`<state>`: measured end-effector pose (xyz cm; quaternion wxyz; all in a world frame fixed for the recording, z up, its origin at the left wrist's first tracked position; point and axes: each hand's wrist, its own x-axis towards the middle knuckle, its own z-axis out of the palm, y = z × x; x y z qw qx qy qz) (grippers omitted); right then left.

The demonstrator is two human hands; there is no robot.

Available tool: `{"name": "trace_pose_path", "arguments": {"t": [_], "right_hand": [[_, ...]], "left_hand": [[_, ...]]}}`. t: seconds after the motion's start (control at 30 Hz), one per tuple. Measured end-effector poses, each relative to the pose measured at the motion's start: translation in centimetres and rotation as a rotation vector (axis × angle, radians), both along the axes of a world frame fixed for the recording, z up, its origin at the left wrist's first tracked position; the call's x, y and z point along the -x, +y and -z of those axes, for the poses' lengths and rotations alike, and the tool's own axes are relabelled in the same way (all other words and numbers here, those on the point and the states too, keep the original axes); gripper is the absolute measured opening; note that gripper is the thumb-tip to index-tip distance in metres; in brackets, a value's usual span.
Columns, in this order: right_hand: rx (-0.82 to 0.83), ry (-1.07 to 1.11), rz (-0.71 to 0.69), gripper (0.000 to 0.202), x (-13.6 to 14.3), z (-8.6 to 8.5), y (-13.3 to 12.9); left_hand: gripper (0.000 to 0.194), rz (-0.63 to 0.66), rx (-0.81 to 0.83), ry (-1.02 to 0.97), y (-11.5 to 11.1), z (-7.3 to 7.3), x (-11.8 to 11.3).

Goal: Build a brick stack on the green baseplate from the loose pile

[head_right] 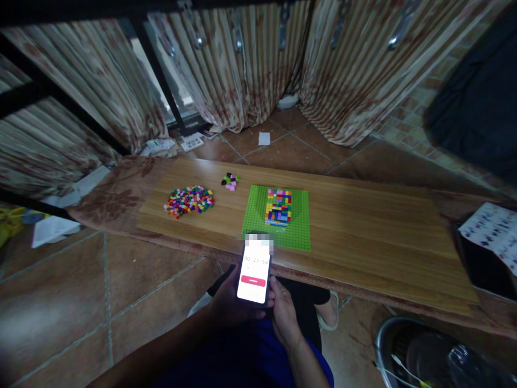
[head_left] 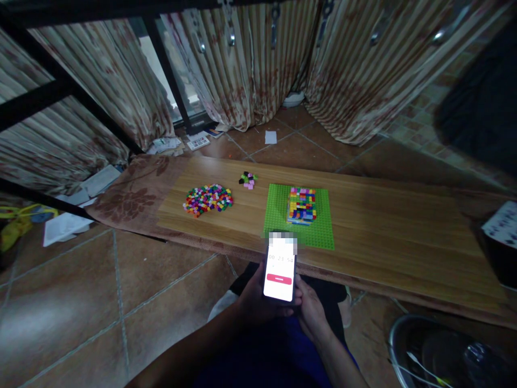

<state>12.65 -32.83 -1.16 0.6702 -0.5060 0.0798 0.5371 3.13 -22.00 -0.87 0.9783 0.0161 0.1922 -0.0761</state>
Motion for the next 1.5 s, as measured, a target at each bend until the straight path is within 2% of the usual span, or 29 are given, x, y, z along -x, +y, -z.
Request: {"name": "trace_pose_path", "arguments": {"t": [0.63,0.97,1.23,1.5], "right_hand": [[0.041,-0.020,-0.005,0.044,-0.06,0.10,0.10],[-0.005,-0.025,0.008,0.042,0.03,0.90,-0.16],[0.000,-0.028,0.008,0.041,-0.06,0.46,-0.03],[-0.029,-0.018,0.009,0.038,0.03,0.77,-0.20]], "left_hand": [[0.081,-0.013,-0.009,-0.006,-0.04,-0.14,-0.07],[0.081,-0.014,-0.008,-0.006,-0.05,-0.12,-0.02],[0.082,0.002,-0.022,0.031,0.02,-0.32,-0.19],[0.082,0.011,-0.041,0.032,0.09,-0.50,-0.13]]}}
